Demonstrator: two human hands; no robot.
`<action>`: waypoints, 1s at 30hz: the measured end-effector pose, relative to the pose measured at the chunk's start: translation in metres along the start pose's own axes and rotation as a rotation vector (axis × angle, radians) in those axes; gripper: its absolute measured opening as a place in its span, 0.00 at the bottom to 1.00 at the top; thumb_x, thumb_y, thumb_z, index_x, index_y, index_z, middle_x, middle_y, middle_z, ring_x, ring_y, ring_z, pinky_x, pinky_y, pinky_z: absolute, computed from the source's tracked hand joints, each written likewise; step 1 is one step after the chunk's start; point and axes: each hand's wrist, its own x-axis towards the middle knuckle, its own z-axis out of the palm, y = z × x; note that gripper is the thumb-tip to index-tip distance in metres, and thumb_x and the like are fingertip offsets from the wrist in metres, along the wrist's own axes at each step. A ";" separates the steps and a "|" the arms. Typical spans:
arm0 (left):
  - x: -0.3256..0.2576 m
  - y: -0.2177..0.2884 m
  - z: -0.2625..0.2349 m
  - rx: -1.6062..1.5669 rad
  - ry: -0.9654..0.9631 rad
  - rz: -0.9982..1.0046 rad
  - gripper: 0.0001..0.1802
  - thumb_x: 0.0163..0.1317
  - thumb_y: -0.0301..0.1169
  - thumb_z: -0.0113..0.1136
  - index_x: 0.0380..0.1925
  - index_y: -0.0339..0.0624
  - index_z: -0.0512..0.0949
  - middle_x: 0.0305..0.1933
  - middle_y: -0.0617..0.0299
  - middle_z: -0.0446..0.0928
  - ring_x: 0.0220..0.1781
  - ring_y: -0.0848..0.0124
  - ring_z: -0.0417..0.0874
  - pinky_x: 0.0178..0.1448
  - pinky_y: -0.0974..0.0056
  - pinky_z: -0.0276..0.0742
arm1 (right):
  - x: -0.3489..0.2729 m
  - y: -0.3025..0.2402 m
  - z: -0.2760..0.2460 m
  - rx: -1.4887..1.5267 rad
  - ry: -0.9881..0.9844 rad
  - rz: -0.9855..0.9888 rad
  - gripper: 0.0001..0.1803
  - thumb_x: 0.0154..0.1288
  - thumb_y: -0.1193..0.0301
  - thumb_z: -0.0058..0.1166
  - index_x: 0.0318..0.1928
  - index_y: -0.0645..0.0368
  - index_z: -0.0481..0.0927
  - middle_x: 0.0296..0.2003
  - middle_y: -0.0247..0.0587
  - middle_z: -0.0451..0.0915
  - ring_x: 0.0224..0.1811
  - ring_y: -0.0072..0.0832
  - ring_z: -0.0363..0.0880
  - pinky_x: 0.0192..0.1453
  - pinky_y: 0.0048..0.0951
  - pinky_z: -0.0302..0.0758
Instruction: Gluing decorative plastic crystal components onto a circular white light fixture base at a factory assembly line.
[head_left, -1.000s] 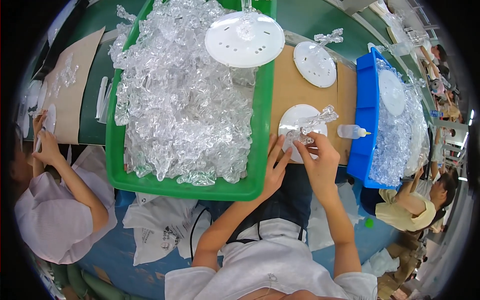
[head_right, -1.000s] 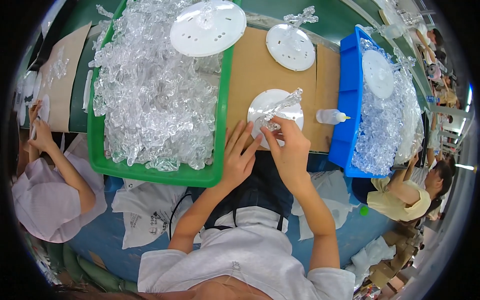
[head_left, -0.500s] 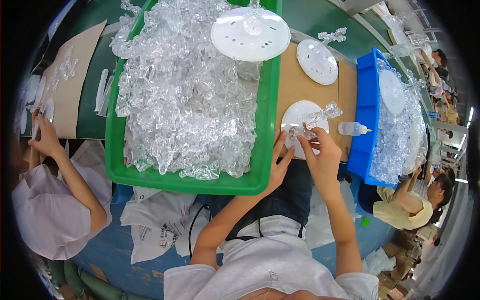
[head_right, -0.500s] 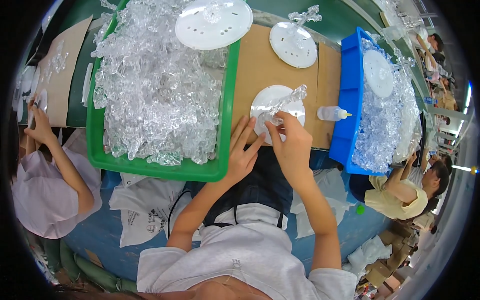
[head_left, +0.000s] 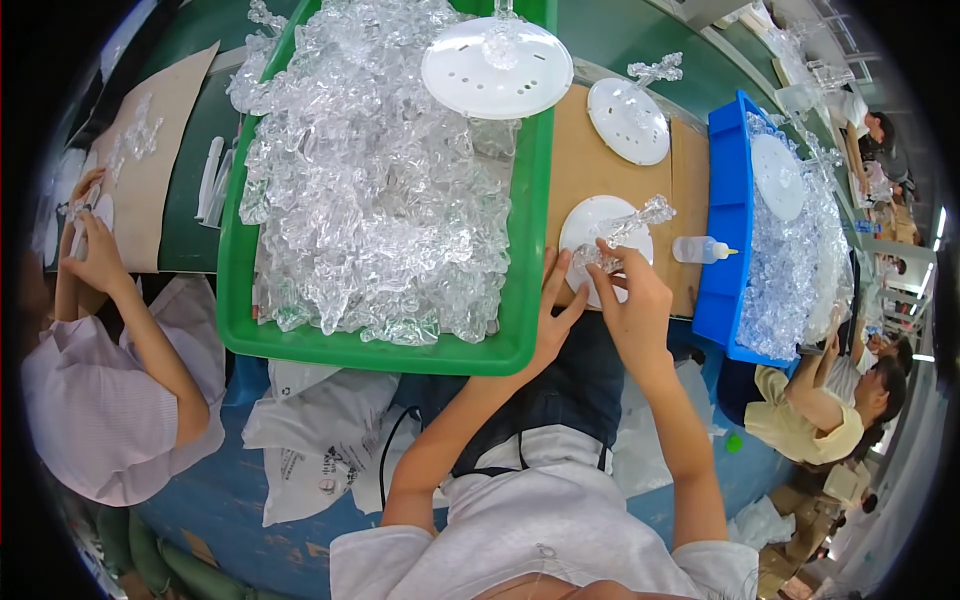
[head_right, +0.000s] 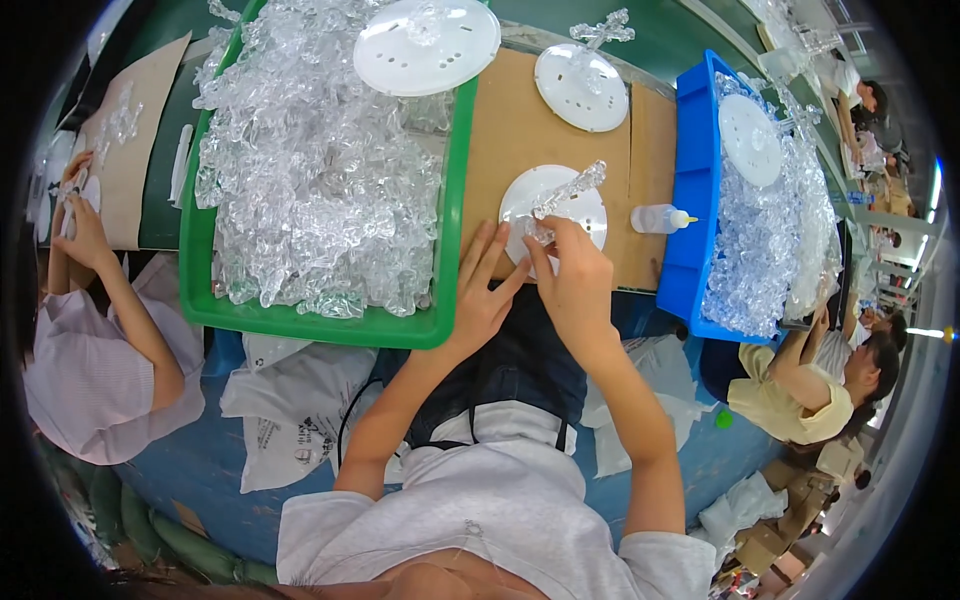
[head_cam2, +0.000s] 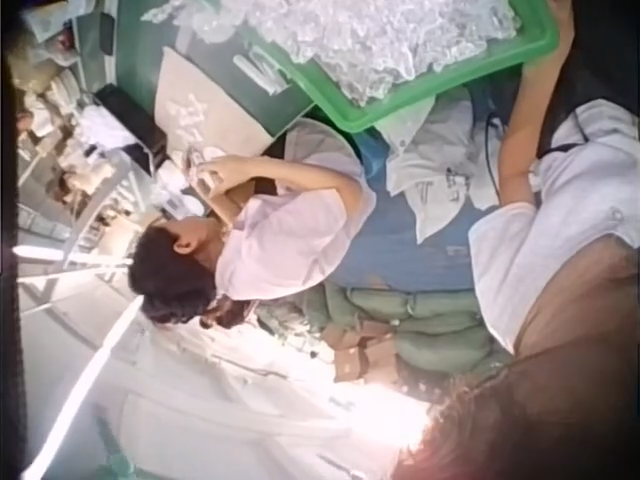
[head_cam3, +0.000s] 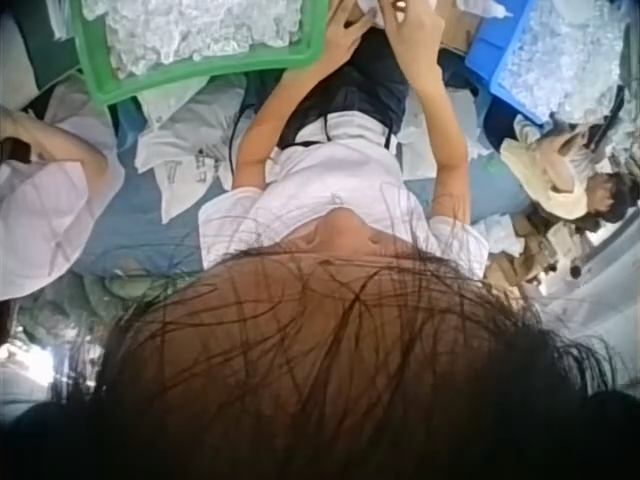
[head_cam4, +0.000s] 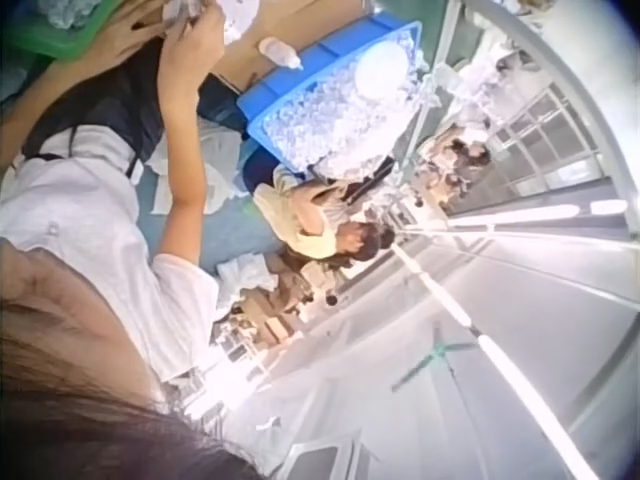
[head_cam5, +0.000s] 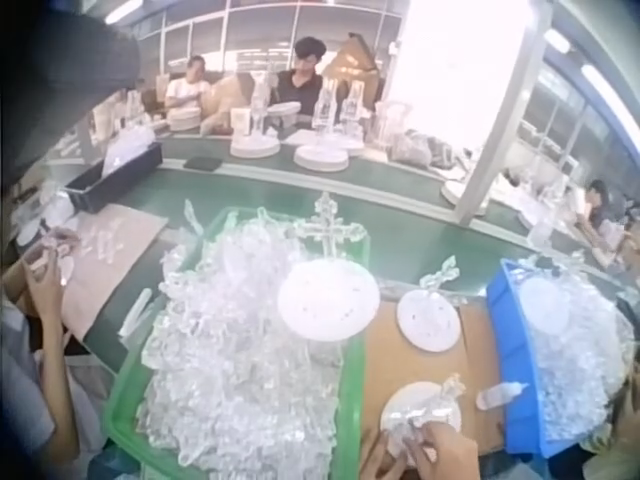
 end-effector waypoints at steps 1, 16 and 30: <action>-0.002 0.000 0.001 -0.011 0.014 -0.025 0.29 0.49 0.25 0.62 0.56 0.49 0.74 0.70 0.39 0.55 0.72 0.44 0.55 0.70 0.44 0.54 | 0.001 0.001 -0.003 0.069 -0.026 0.106 0.14 0.57 0.76 0.62 0.42 0.68 0.75 0.36 0.47 0.82 0.33 0.29 0.84 0.35 0.26 0.79; -0.004 0.004 0.007 0.081 0.102 0.007 0.25 0.51 0.27 0.59 0.52 0.54 0.77 0.69 0.48 0.61 0.70 0.50 0.63 0.67 0.48 0.62 | -0.015 0.030 -0.024 0.982 -0.019 0.739 0.19 0.64 0.75 0.55 0.55 0.67 0.72 0.42 0.40 0.80 0.40 0.21 0.81 0.44 0.22 0.81; -0.007 0.003 0.014 0.076 0.100 0.004 0.26 0.52 0.28 0.58 0.55 0.55 0.76 0.70 0.48 0.59 0.70 0.49 0.62 0.67 0.46 0.60 | -0.002 -0.014 -0.004 0.017 0.025 0.213 0.12 0.56 0.74 0.64 0.36 0.65 0.74 0.32 0.46 0.82 0.29 0.31 0.84 0.30 0.24 0.79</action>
